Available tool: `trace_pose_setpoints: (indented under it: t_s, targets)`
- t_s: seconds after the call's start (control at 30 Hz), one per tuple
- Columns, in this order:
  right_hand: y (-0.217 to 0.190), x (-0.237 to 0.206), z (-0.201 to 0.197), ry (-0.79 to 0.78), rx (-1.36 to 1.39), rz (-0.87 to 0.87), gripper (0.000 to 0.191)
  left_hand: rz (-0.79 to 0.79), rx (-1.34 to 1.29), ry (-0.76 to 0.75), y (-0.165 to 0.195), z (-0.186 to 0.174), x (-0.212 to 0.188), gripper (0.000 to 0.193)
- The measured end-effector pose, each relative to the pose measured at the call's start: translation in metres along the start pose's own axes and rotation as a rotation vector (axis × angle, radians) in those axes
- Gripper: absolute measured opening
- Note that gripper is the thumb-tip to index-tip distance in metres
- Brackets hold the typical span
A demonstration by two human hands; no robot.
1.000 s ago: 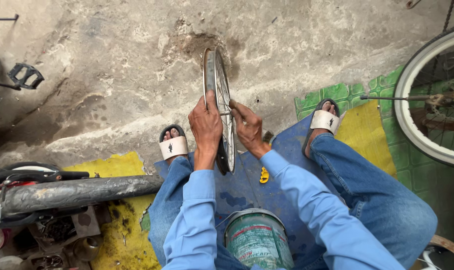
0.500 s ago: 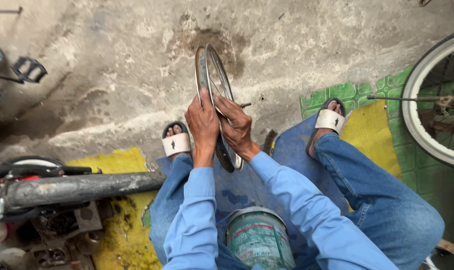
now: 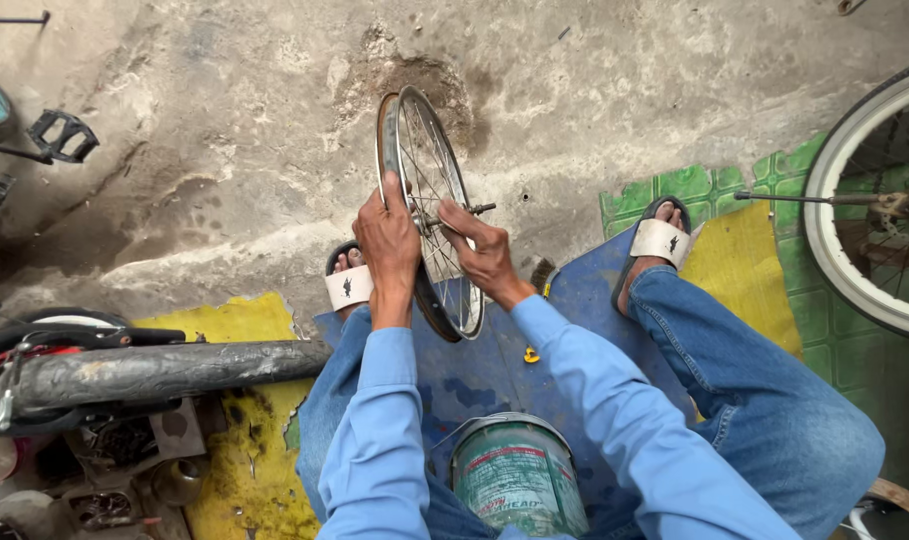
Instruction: The person sits on the floor and scrubs a bicycle wheel rim and spokes with a wire brush. They rotate the wheel to access different sections and continue scrubbing the metal surfaces.
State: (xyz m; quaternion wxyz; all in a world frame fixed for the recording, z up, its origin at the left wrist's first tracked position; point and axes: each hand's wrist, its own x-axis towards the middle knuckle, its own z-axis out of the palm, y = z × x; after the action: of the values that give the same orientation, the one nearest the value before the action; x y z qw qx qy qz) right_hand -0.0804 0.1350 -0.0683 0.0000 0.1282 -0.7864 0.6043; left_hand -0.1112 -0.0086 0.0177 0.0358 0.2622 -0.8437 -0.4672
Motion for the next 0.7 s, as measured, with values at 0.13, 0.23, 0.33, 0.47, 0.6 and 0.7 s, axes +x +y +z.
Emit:
trace_pose_setpoints:
  t_s: [0.13, 0.23, 0.33, 0.47, 0.6, 0.7]
  targets:
    - [-0.005, -0.025, -0.012, -0.091, -0.049, 0.088, 0.036, -0.108, 0.056, -0.148, 0.004, -0.002, 0.001, 0.063]
    - [-0.021, -0.047, -0.005, -0.044, -0.033, 0.061, 0.038, -0.047, 0.102, -0.137, 0.004, 0.002, 0.001, 0.060]
    - [-0.033, -0.053, 0.003, -0.039, 0.012, -0.037, 0.040, 0.122, 0.121, -0.048, 0.001, 0.002, 0.002, 0.058]
    - [-0.038, -0.049, 0.006, 0.007, -0.163, 0.005, 0.041, 0.031, 0.069, -0.044, -0.004, -0.001, 0.003, 0.058]
    - [-0.042, -0.051, 0.011, -0.010, 0.085, 0.036, 0.044, -0.045, 0.068, -0.047, -0.011, 0.001, 0.006, 0.061]
    - [-0.045, -0.053, 0.015, -0.007, 0.120, 0.062, 0.042, -0.004, 0.027, -0.022, -0.017, 0.003, 0.008, 0.060]
